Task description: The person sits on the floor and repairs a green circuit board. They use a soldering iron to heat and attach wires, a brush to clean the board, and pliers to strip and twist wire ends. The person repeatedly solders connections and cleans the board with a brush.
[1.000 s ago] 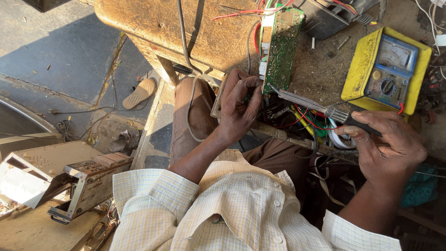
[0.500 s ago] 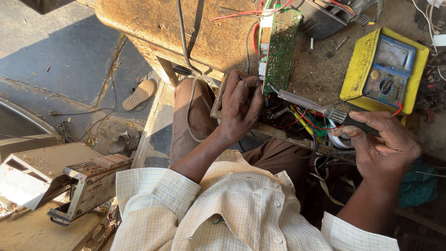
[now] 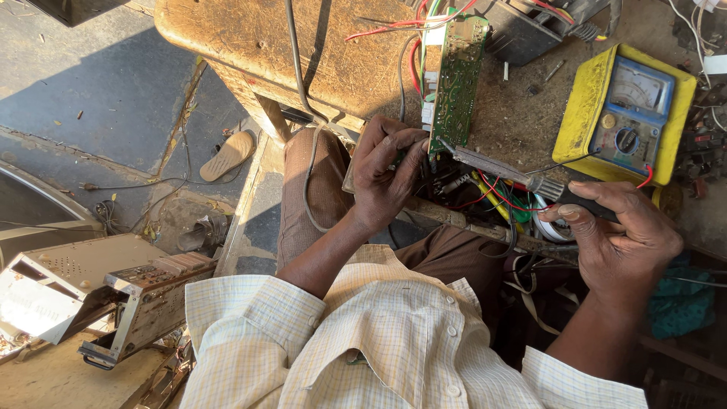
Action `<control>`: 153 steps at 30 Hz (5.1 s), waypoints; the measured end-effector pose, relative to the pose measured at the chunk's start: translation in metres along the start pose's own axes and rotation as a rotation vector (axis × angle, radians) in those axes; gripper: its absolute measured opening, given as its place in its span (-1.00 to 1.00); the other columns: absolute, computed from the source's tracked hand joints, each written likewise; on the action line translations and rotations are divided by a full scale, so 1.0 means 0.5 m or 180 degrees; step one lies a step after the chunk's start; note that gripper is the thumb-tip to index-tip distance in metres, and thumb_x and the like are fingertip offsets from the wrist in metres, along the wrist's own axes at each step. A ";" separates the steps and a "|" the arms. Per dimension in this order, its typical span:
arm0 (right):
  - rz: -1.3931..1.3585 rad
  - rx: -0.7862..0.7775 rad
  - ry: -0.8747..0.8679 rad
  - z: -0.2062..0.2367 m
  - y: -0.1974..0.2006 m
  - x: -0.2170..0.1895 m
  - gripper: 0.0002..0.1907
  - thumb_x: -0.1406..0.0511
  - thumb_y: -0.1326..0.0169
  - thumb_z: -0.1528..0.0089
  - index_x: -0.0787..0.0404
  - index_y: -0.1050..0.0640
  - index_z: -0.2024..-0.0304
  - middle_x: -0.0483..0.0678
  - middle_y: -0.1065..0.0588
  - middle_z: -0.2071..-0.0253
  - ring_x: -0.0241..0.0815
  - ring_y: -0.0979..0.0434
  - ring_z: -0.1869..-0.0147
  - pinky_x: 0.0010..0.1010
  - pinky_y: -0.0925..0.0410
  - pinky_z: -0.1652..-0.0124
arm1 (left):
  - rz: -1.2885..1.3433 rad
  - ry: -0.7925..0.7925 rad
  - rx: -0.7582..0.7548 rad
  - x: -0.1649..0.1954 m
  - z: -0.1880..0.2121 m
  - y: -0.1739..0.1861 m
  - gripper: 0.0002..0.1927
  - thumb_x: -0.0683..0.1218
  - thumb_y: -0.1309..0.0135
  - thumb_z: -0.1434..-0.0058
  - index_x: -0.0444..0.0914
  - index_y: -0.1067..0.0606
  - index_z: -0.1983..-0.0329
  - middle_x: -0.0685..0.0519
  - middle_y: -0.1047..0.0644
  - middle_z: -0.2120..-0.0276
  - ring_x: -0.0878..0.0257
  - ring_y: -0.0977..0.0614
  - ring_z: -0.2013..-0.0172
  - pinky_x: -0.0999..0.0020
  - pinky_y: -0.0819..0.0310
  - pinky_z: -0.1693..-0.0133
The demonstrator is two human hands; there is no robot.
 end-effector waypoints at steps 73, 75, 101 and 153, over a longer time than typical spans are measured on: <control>0.0543 0.1599 0.0506 0.131 0.041 -0.002 -0.80 0.46 -0.04 -0.61 0.60 -0.43 -0.16 0.24 -0.42 -0.09 0.06 -0.67 0.13 -0.24 -0.65 0.20 | -0.0526 -0.0222 -0.0389 0.096 0.053 -0.037 -0.68 -0.26 -0.26 -0.32 -0.40 -0.37 -0.01 -0.11 -0.43 0.10 0.24 -0.57 0.28 0.36 -0.47 0.32; 0.0465 0.1596 0.0475 0.128 0.039 -0.001 -0.79 0.44 -0.07 -0.63 0.60 -0.44 -0.15 0.23 -0.44 -0.07 0.05 -0.67 0.16 -0.24 -0.63 0.21 | -0.0283 0.0334 -0.0031 0.064 0.053 -0.017 -0.66 -0.27 -0.25 -0.35 -0.42 -0.37 -0.06 -0.08 -0.42 0.06 0.33 -0.57 0.27 0.46 -0.49 0.29; -0.0335 0.1494 0.0084 0.114 0.018 0.013 -0.86 0.49 -0.13 -0.55 0.54 -0.48 -0.05 0.22 -0.51 0.05 -0.03 -0.64 0.25 -0.22 -0.62 0.28 | 0.0946 0.1357 0.0331 -0.003 0.048 -0.033 -0.78 -0.28 -0.25 -0.31 -0.37 -0.58 -0.01 0.05 -0.48 0.01 0.44 -0.57 0.13 0.55 -0.55 0.16; -0.2574 0.0672 -0.1316 0.088 -0.072 0.172 -0.88 0.36 -0.10 -0.49 0.29 -0.56 -0.03 0.08 -0.58 0.22 -0.20 -0.51 0.31 -0.26 -0.42 0.27 | 0.1575 0.1234 0.0198 -0.028 0.062 -0.039 -0.72 -0.35 -0.16 -0.37 -0.44 -0.50 -0.13 -0.04 -0.46 -0.14 0.35 -0.62 0.02 0.48 -0.62 -0.02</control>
Point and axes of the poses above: each hand's wrist, its own z-axis away from the middle knuckle, its own y-axis out of the back of the hand, x = y × z, the point moved 9 cm from there along -z, towards the middle knuckle
